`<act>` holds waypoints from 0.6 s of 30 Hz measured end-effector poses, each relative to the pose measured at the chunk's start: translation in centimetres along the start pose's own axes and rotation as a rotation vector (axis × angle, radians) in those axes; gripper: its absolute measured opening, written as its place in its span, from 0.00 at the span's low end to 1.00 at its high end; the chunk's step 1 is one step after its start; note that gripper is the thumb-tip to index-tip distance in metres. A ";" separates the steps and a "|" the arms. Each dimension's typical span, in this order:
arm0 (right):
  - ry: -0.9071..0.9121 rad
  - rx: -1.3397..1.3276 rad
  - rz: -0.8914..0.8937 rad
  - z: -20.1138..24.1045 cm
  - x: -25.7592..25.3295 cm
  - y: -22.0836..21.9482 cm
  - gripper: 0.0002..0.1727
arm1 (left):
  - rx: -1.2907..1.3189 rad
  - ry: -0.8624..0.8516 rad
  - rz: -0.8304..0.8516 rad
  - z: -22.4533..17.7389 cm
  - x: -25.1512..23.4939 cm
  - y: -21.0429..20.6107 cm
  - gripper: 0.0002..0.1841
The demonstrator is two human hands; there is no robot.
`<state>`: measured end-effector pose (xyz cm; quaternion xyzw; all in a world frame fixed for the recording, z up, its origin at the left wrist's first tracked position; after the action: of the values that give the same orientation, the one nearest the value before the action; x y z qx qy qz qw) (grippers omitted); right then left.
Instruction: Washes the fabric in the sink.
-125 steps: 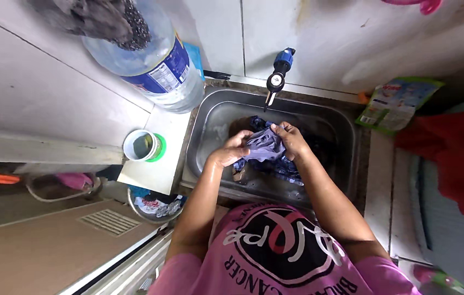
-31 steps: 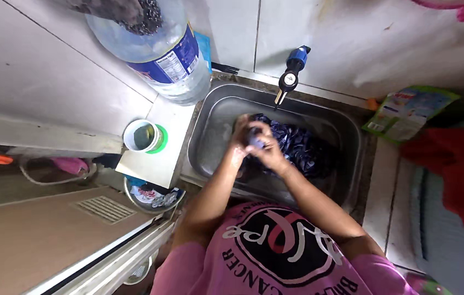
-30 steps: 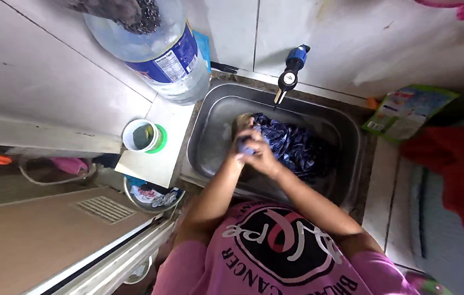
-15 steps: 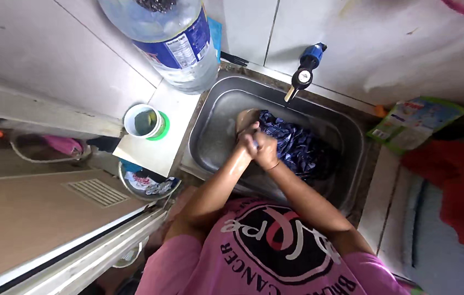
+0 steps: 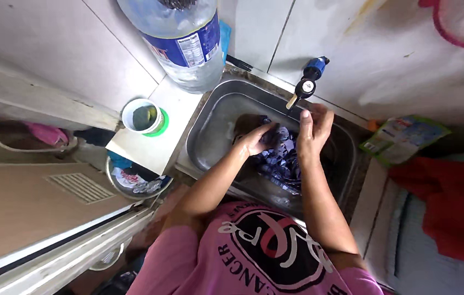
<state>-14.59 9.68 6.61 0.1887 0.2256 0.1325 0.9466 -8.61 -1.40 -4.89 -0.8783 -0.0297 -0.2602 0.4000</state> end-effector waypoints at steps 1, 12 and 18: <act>0.023 0.054 -0.003 0.5 -0.8 0.2 0.39 | -0.093 0.006 -0.036 0.0 -0.5 -0.3 0.15; 0.032 0.222 0.323 2.3 -3.4 -0.5 0.40 | -1.187 -0.266 -0.117 -4.8 -4.1 -3.7 0.17; 0.115 -0.291 0.371 -1.2 -3.5 -0.3 0.59 | -0.378 -0.064 -0.187 -4.8 -4.3 -1.7 0.20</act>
<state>-18.09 8.63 6.82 0.0806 0.2192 0.3456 0.9089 -14.83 -3.00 -3.13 -0.9389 -0.0744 -0.2693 0.2011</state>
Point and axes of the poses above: each hand's wrist, its own x-axis away from the middle knuckle, its own y-axis out of the back of the hand, z = x × y, the point moved 6 cm from there along -x, towards the middle knuckle, and after that the axes turned 5 degrees about y, right-handed, at the moved point
